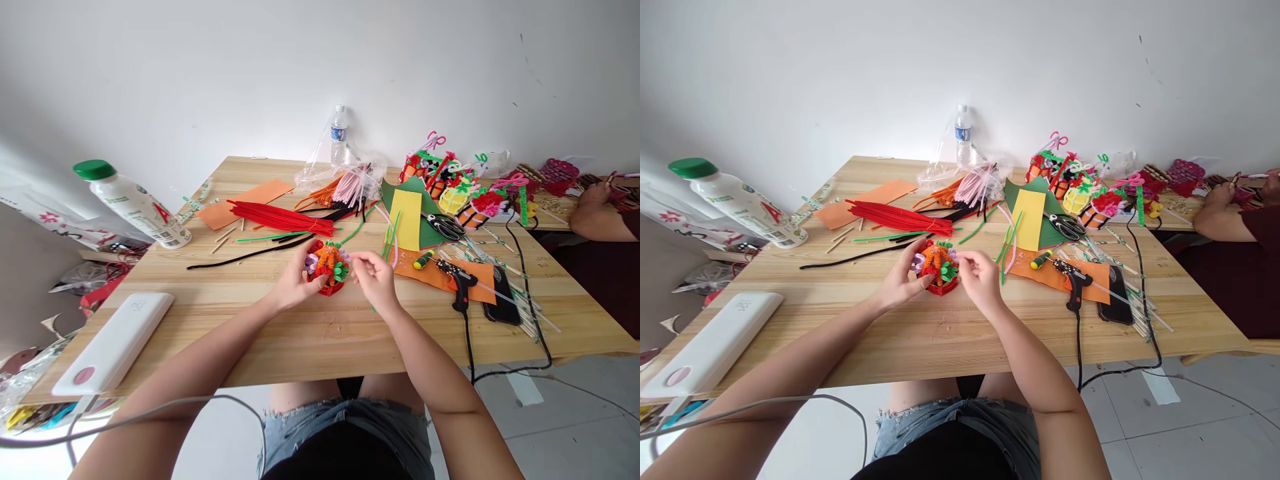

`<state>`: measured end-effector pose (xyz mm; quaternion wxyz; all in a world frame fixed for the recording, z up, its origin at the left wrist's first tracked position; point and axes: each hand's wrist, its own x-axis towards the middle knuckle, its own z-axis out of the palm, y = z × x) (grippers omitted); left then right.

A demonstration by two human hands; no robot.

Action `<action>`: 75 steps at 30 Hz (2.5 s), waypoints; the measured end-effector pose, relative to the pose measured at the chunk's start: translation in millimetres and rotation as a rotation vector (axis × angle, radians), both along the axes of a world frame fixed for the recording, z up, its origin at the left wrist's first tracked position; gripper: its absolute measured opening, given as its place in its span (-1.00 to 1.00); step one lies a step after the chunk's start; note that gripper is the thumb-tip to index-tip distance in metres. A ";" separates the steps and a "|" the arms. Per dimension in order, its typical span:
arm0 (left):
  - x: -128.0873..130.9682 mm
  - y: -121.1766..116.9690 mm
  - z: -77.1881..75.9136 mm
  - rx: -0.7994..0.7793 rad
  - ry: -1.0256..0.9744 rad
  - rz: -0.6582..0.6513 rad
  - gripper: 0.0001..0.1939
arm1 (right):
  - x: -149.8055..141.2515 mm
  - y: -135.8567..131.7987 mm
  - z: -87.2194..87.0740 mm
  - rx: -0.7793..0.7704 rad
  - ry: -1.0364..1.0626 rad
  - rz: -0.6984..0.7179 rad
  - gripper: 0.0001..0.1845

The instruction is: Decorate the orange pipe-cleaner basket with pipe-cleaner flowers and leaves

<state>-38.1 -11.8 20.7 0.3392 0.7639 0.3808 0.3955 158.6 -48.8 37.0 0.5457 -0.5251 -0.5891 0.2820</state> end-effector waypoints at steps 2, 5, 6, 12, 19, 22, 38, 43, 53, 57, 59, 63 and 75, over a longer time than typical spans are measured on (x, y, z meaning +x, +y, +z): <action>-1.1 1.4 1.9 -0.026 -0.008 -0.026 -0.18 | 6.8 10.2 -6.0 -0.082 0.076 -0.066 -0.79; -5.1 6.0 4.4 -0.038 -0.031 -0.084 -0.20 | 10.4 18.4 -11.2 -0.194 0.166 0.034 -0.77; -7.1 8.4 4.7 -0.044 -0.040 -0.105 -0.21 | 9.7 18.5 -11.6 -0.221 0.190 0.084 -0.76; -21.2 28.2 -1.8 -0.211 -0.183 -0.200 -0.18 | 0.4 10.3 -11.9 -0.194 0.175 0.107 -0.76; -26.9 38.7 -9.8 -0.417 -0.361 -0.284 -0.24 | -5.0 5.0 -16.3 0.041 -0.100 0.117 -0.53; -26.8 38.7 -11.8 -0.482 -0.444 -0.307 -0.25 | -7.2 3.1 -18.9 0.095 -0.172 0.113 -0.47; -25.0 35.9 -9.2 -0.699 -0.618 -0.397 -0.19 | -17.1 -8.0 -19.6 0.215 -0.365 0.058 -0.50; -26.4 35.8 -10.1 -0.732 -0.630 -0.396 -0.20 | -19.9 -10.3 -21.3 0.246 -0.401 0.049 -0.49; -20.5 33.1 -13.5 -0.685 -0.633 -0.336 -0.19 | -19.1 -10.1 -22.4 0.171 -0.349 0.031 -0.40; -12.8 29.8 -20.8 -0.601 -0.625 -0.277 -0.19 | -14.7 -7.4 -22.1 0.171 -0.352 -0.009 -0.41; -7.4 26.4 -24.0 -0.567 -0.610 -0.224 -0.19 | -12.4 -5.5 -22.4 0.183 -0.353 -0.026 -0.42; 3.9 14.5 -24.5 -0.511 -0.579 -0.139 -0.12 | -8.3 -1.1 -25.8 0.177 -0.318 -0.040 -0.43; 14.7 -2.2 -28.9 -0.435 -0.522 -0.050 -0.14 | -2.2 2.8 -37.6 0.195 -0.169 0.005 -0.52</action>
